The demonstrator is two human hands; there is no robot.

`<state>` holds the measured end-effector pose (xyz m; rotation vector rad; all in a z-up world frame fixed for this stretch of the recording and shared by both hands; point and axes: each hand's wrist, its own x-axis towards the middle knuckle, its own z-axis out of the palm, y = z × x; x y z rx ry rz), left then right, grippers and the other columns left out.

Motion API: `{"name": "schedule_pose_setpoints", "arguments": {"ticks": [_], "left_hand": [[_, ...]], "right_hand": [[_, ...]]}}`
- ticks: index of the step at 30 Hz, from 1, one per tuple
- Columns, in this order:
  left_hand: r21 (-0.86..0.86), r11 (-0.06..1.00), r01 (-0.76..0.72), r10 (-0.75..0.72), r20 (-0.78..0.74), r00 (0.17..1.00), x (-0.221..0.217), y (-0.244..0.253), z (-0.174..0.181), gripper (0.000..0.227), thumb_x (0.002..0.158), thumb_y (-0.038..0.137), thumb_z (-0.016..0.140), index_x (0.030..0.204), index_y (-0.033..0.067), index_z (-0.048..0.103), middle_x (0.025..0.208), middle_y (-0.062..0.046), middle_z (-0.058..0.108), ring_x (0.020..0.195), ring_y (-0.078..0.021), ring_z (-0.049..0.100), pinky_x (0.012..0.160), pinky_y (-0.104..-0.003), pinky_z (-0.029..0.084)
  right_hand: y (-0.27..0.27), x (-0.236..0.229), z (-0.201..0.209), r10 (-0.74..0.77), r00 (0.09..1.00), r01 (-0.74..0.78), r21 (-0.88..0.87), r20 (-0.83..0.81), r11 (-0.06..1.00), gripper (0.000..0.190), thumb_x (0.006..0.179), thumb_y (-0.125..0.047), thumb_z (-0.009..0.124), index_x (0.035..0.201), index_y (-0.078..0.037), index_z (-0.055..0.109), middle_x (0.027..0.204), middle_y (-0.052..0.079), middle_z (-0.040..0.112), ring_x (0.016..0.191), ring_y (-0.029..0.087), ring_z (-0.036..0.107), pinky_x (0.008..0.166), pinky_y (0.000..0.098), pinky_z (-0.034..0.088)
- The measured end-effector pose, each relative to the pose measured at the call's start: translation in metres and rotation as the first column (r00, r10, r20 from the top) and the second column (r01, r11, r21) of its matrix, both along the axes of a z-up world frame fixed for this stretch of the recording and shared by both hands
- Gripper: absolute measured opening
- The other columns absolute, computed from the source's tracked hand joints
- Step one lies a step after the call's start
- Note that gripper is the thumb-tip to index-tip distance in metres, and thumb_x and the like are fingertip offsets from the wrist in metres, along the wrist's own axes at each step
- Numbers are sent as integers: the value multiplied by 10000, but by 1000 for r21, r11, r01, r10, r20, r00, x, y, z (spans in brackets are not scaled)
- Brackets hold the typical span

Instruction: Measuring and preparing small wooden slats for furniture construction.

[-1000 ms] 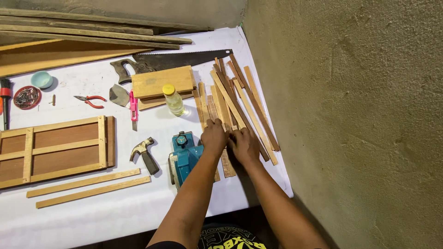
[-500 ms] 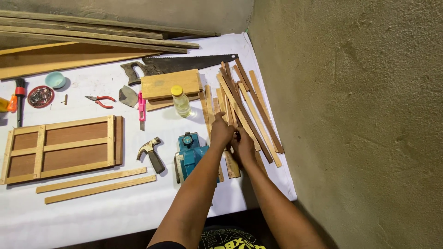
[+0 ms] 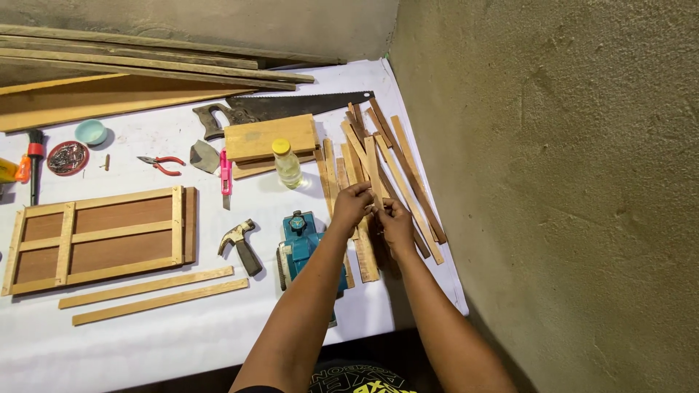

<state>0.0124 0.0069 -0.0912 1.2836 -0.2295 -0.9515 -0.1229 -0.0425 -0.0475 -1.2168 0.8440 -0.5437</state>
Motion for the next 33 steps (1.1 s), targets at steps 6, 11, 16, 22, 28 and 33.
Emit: {"name": "schedule_pose_setpoints", "arguments": {"ticks": [6, 11, 16, 22, 28, 33], "left_hand": [[216, 970, -114, -62, 669, 741, -11, 16, 58, 481, 914, 245, 749, 1317, -13, 707, 971, -138, 816, 802, -163, 756, 734, -283, 576], [215, 976, 17, -102, 391, 915, 16, 33, 85, 409, 919, 139, 686, 1307, 9, 701, 1003, -122, 791, 815, -179, 765, 696, -315, 637], [-5, 991, 132, -132, 74, 989, 33, 70, 112, 349, 949, 68, 678, 1289, -7, 672, 966, -88, 747, 841, -186, 741, 748, -355, 661], [-69, 975, 212, -210, 32, 977, 65, 126, 135, 402, 921, 100, 711, 1307, 17, 635, 967, -66, 721, 873, -164, 752, 748, -355, 661], [-103, 986, 128, -117, 113, 987, 110, 204, 155, 503, 879, 111, 773, 1345, 50, 596, 989, -49, 648, 812, -156, 711, 645, -349, 648], [145, 987, 75, -123, 361, 924, 138, 274, 189, 522, 806, 188, 812, 1292, 64, 667, 1008, -42, 702, 764, -131, 724, 609, -298, 627]], "right_hand": [[23, 2, 32, -99, 981, -32, -639, -168, 769, 231, 917, -110, 725, 1131, -27, 701, 959, 101, 748, 829, 171, 695, 744, 353, 555], [30, 19, 49, -35, 995, -10, -438, -94, 899, 225, 974, -160, 681, 1168, -48, 696, 927, 60, 749, 794, 113, 703, 697, 289, 566], [40, 44, 64, -56, 998, 55, -256, 4, 965, 260, 982, -166, 651, 1213, -51, 688, 858, 26, 678, 709, 97, 659, 587, 271, 552], [65, 86, 95, -3, 999, 12, -201, 44, 980, 307, 948, -146, 679, 1230, -29, 662, 799, 2, 696, 674, 96, 650, 559, 250, 509], [135, 134, 123, 87, 996, -88, -214, -15, 973, 259, 958, -143, 708, 1178, -11, 677, 806, 36, 676, 663, 98, 621, 544, 257, 497], [196, 172, 116, 97, 995, -100, -133, -25, 986, 255, 940, -125, 671, 1176, -31, 648, 808, 54, 715, 674, 128, 687, 580, 294, 566]]}}
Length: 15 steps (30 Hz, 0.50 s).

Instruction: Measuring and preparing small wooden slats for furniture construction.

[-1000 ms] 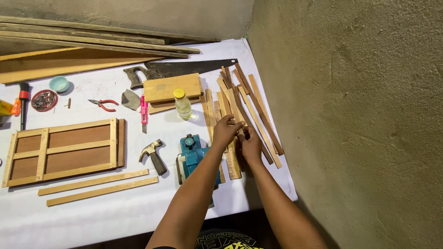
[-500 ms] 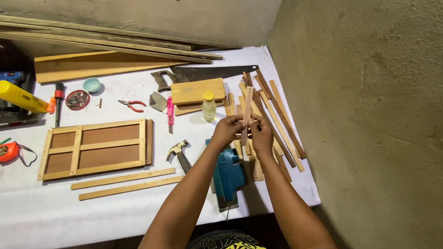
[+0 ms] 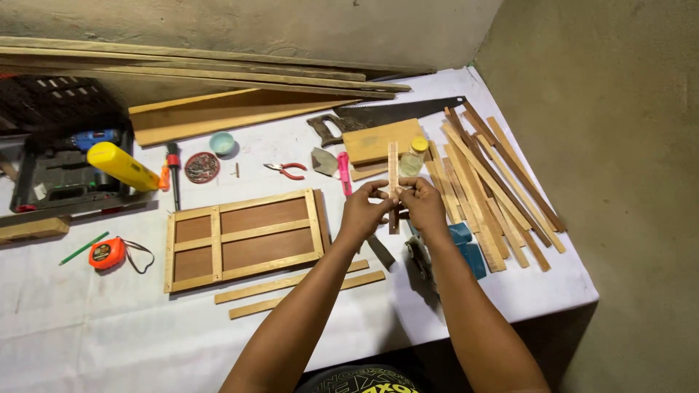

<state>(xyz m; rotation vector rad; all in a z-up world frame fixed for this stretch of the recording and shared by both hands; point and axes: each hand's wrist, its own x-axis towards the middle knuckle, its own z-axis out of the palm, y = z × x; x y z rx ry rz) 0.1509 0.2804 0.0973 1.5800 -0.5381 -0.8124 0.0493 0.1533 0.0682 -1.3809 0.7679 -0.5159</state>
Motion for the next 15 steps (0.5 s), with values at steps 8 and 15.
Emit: {"name": "schedule_pose_setpoints", "arguments": {"ticks": [8, 15], "left_hand": [[75, 996, -56, 30, 313, 949, 37, 67, 3, 581, 783, 274, 847, 1284, 47, 660, 1025, -103, 748, 766, -187, 770, 642, -309, 599], [204, 973, -110, 0, 477, 879, 72, 120, -4, 326, 911, 239, 673, 1190, 111, 781, 1017, -126, 784, 871, -253, 752, 783, -395, 587]], "right_hand": [[60, 43, -6, 71, 997, -75, 170, 28, 983, 248, 950, -123, 674, 1182, -48, 631, 841, 59, 705, 681, 133, 665, 605, 319, 586], [82, 85, -28, 101, 995, -101, 43, 12, 994, 340, 958, -147, 710, 1267, -68, 590, 894, 79, 636, 758, 144, 710, 620, 316, 573]]}}
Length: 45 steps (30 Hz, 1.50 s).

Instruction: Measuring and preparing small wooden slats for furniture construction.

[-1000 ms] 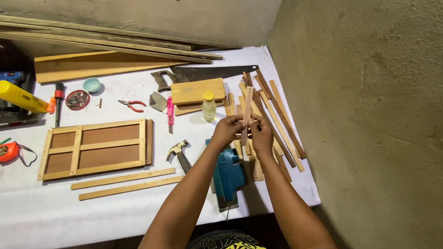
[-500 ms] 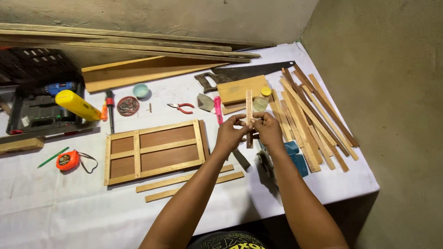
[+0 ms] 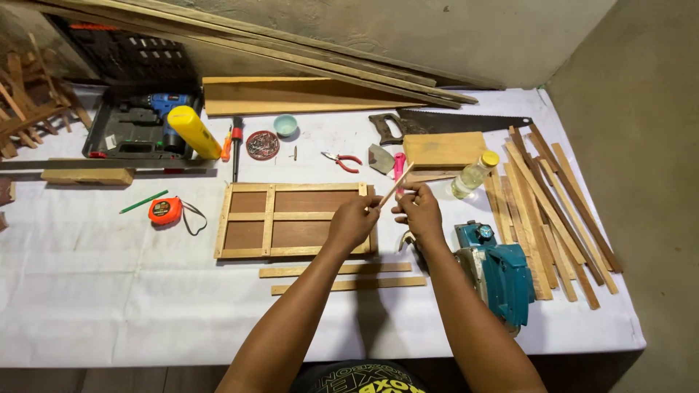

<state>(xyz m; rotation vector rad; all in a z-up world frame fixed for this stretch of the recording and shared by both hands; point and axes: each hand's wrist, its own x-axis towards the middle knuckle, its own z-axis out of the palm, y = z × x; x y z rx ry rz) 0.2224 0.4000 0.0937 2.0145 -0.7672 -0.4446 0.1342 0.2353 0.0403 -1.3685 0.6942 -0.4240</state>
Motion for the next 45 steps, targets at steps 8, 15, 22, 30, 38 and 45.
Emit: {"name": "schedule_pose_setpoints", "arguments": {"ticks": [8, 15, 22, 30, 38, 45], "left_hand": [[-19, 997, -73, 69, -156, 985, 67, 63, -31, 331, 948, 200, 607, 1248, 121, 722, 1045, -142, 781, 940, -263, 763, 848, -374, 579], [23, 999, -46, 45, 69, 997, 153, 186, -75, 329, 931, 150, 585, 1210, 106, 754, 1151, -150, 760, 1042, -292, 719, 920, -375, 553], [199, 979, 51, -42, -47, 998, 204, 311, -35, 404, 770, 203, 744, 1168, 132, 745, 1077, -120, 719, 964, -258, 720, 868, -364, 572], [147, 987, -69, 55, 97, 994, 227, 386, -54, 307, 787, 226, 742, 1090, 173, 754, 1063, -42, 641, 975, -223, 667, 880, -364, 557], [218, 962, -165, 86, 332, 939, 250, 453, -67, 309, 821, 228, 771, 1130, 238, 767, 1059, 40, 685, 1120, -212, 573, 1020, -417, 394], [176, 976, -126, 74, 275, 959, 281, 502, -82, 210, 841, 166, 749, 1046, 188, 788, 1107, 40, 756, 1121, -220, 608, 1001, -396, 461]], "right_hand": [[56, 53, 36, -19, 1000, 11, -724, -3, 690, 582, 879, -139, 764, 1416, -126, 539, 1264, 139, 577, 978, 213, 673, 767, 316, 577], [152, 107, 37, 127, 991, -98, -907, -50, 409, 326, 895, -191, 751, 1216, -142, 718, 1175, 43, 692, 1035, 256, 647, 904, 397, 535], [261, 154, 37, 191, 965, -241, -897, -180, 371, 216, 871, -267, 780, 1077, -203, 789, 1034, 41, 696, 975, 273, 645, 850, 418, 523], [319, 193, 32, 327, 910, -348, -898, -255, 270, 207, 864, -277, 780, 1049, -184, 772, 981, 49, 691, 917, 260, 653, 805, 415, 524], [388, 224, 0, 327, 901, -354, -919, -285, 175, 96, 847, -225, 768, 933, -185, 750, 925, 28, 684, 874, 281, 610, 763, 430, 484], [436, 244, -31, 236, 886, -443, -877, -398, 186, 201, 805, -173, 746, 1005, -195, 752, 948, 18, 693, 876, 276, 621, 747, 437, 483]]}}
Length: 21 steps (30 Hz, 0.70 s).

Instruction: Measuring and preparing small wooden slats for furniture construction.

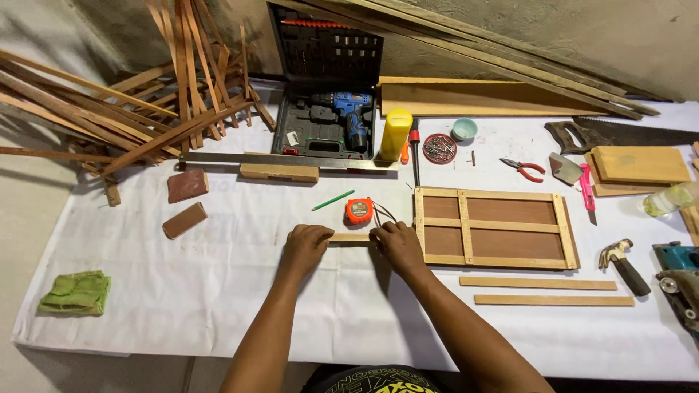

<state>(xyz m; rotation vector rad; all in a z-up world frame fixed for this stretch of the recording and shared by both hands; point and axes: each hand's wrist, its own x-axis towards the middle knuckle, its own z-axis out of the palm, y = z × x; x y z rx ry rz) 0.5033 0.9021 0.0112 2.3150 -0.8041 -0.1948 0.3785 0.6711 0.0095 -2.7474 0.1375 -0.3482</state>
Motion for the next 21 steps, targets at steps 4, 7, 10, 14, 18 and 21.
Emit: {"name": "schedule_pose_setpoints", "arguments": {"ticks": [4, 7, 10, 14, 18, 21], "left_hand": [[-10, 998, 67, -67, -6, 998, 10, 14, 9, 192, 872, 130, 724, 1054, 139, 785, 1120, 20, 753, 1132, -239, 619, 1000, -386, 505], [-21, 996, 90, -90, -23, 996, 12, 17, 12, 179, 876, 118, 712, 1040, 116, 784, 1110, 9, 754, 1125, -236, 632, 993, -367, 522], [23, 996, 90, -90, -19, 996, 11, 18, 17, 164, 889, 120, 700, 1027, 122, 789, 1124, 14, 752, 1124, -241, 619, 977, -367, 515], [80, 993, 84, -87, 25, 996, 7, 16, 35, 145, 882, 181, 712, 998, 159, 797, 1110, 43, 736, 1141, -221, 597, 992, -381, 485], [-28, 991, 133, -120, 271, 955, 7, 7, 2, 132, 840, 232, 740, 958, 205, 791, 1015, 55, 720, 1089, -197, 599, 1006, -432, 395], [-110, 972, 209, -169, 291, 942, -8, -19, 6, 137, 859, 247, 734, 988, 218, 771, 1010, 52, 710, 1081, -192, 611, 991, -419, 383]], "right_hand": [[21, 5, -2, -54, 998, 53, 14, 20, 998, 200, 841, -187, 746, 1040, -195, 761, 960, 14, 704, 896, 281, 628, 742, 433, 488], [32, 5, -1, -130, 991, 130, 32, 4, 991, 166, 849, -196, 746, 1012, -201, 778, 937, -5, 717, 881, 268, 634, 774, 429, 494], [37, 5, -3, -185, 982, 183, 32, 49, 983, 122, 842, -200, 753, 958, -191, 790, 928, -13, 727, 871, 262, 638, 775, 426, 492], [40, 8, 4, -215, 976, 216, 46, -17, 975, 171, 842, -191, 757, 1007, -196, 802, 965, -13, 740, 870, 265, 639, 770, 416, 503], [34, 1, 10, -217, 976, 216, 62, 17, 974, 197, 877, -245, 780, 1049, -151, 779, 993, 51, 726, 873, 275, 637, 767, 420, 512], [17, -14, 11, -211, 974, 203, 99, 84, 974, 245, 832, -215, 773, 1069, -151, 776, 1014, 60, 717, 914, 283, 636, 794, 425, 512]]}}
